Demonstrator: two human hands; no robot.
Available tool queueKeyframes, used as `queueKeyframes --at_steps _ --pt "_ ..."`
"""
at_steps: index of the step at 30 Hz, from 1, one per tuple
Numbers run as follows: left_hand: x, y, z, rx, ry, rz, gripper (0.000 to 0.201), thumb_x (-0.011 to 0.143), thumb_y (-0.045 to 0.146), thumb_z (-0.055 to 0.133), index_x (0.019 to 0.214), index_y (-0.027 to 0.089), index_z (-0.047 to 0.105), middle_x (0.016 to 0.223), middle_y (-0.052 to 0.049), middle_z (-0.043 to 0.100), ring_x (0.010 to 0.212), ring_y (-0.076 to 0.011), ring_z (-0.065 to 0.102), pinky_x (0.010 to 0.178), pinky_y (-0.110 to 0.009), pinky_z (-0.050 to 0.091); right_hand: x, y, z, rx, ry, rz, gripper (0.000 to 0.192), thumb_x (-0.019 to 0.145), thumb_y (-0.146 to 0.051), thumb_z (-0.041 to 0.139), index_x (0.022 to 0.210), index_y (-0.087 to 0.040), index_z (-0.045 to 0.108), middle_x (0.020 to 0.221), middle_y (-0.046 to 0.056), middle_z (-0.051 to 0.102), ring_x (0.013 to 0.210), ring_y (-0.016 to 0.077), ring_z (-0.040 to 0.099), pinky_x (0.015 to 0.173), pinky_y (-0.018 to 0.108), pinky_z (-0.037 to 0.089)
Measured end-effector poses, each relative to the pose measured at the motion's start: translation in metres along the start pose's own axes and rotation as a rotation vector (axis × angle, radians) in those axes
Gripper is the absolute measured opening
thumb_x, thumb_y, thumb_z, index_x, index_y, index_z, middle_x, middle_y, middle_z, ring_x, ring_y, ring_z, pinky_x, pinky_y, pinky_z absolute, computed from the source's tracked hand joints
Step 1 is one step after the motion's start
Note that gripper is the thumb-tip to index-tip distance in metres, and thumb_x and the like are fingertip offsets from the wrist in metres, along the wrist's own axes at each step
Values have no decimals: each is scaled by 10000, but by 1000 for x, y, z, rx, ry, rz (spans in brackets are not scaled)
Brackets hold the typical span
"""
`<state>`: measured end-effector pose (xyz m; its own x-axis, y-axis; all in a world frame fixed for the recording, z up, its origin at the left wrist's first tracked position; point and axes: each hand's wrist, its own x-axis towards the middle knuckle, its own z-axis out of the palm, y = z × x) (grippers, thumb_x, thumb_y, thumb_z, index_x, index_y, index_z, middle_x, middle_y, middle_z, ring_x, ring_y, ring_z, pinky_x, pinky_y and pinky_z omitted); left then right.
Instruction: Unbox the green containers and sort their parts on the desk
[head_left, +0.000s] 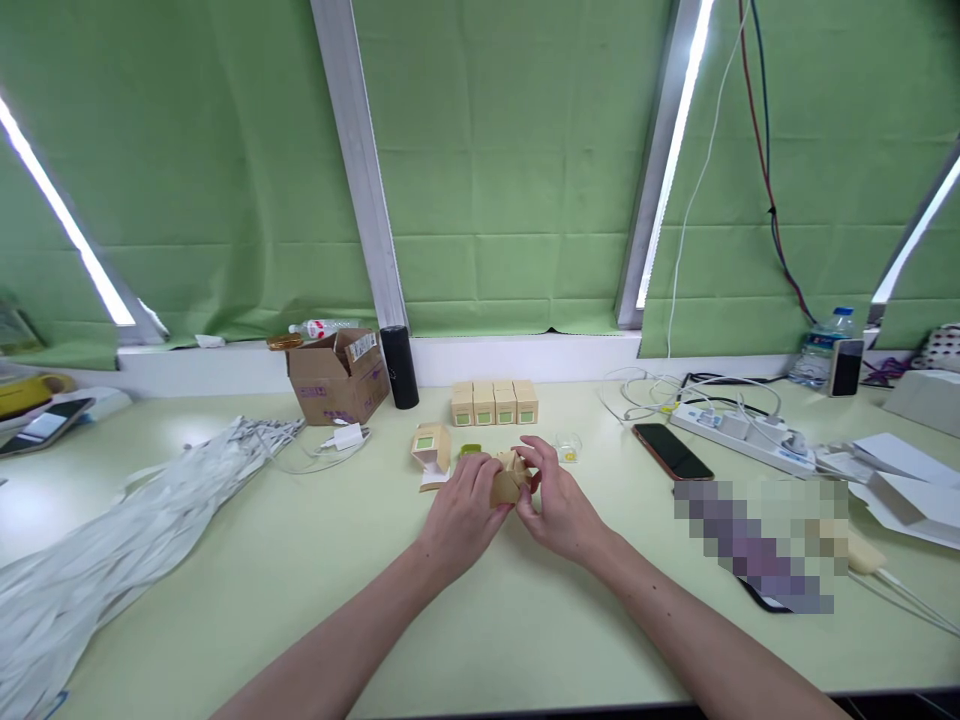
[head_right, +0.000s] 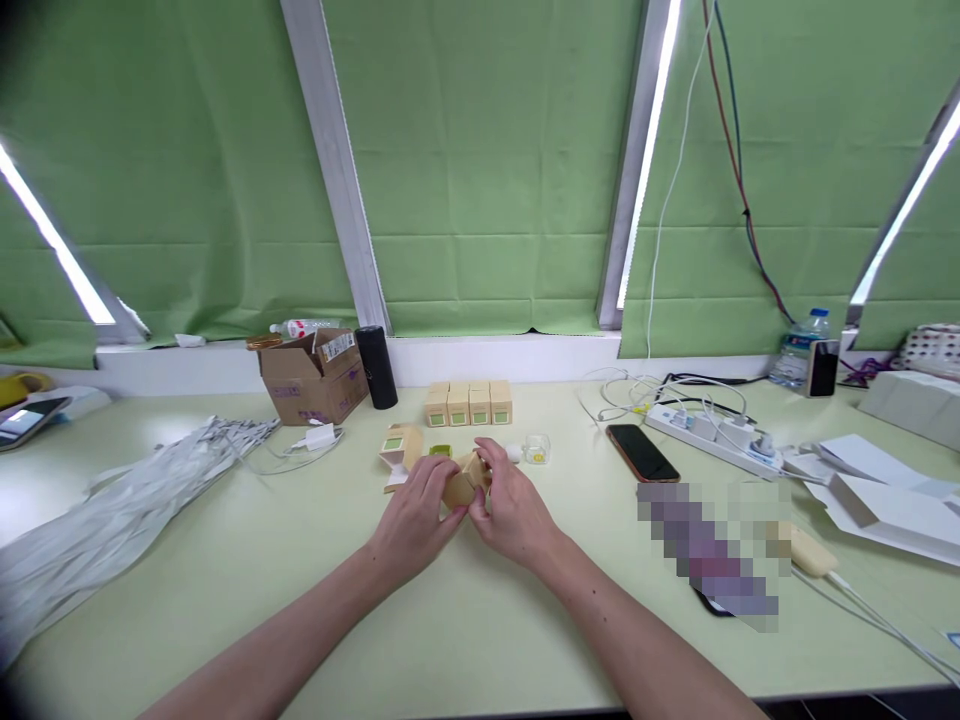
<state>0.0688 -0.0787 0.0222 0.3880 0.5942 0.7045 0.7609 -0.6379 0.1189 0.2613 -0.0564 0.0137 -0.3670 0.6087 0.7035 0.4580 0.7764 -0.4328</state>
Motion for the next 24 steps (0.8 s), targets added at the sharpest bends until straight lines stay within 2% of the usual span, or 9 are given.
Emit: queueKeyframes --at_steps 7,11,15,19,22,24 --pt "-1 -2 1 -34 1 0 401 866 156 688 1211 209 492 1190 -142 640 1105 -311 646 867 -476 600 2 -3 -2 35 -30 58 690 902 -111 491 1519 -230 207 1322 171 639 851 217 713 750 397 629" --pt "-1 -1 0 -39 2 4 378 881 167 691 1202 206 497 1169 -132 643 1091 -303 653 848 -453 601 2 -5 -3 45 -38 73 683 893 -112 488 1511 -230 222 1315 166 653 892 221 721 752 379 620" --pt "-2 -2 1 -42 -55 -8 438 872 168 721 1233 206 475 1198 -135 630 1127 -317 640 862 -466 596 1 -2 -6 72 -43 125 685 883 -74 438 1511 -241 222 1266 133 701 839 209 726 710 354 597" --pt "-5 -5 1 -77 -112 -28 487 863 178 743 1251 209 449 1203 -125 626 1124 -309 643 859 -461 597 0 3 -9 129 35 206 653 888 -59 423 1493 -240 259 1212 109 733 705 171 696 684 323 571" --pt "-6 -6 1 -94 -113 -29 484 885 204 726 1274 213 438 1211 -128 627 1118 -311 651 845 -461 599 2 7 -8 184 112 257 554 942 -108 415 1467 -243 297 1211 113 737 630 151 656 622 295 541" --pt "-7 -7 1 -94 -107 -28 514 893 231 720 1312 213 423 1226 -137 628 1121 -316 659 836 -460 601 5 9 -7 206 172 296 457 1001 -176 394 1448 -237 323 1197 125 746 667 165 675 626 299 541"
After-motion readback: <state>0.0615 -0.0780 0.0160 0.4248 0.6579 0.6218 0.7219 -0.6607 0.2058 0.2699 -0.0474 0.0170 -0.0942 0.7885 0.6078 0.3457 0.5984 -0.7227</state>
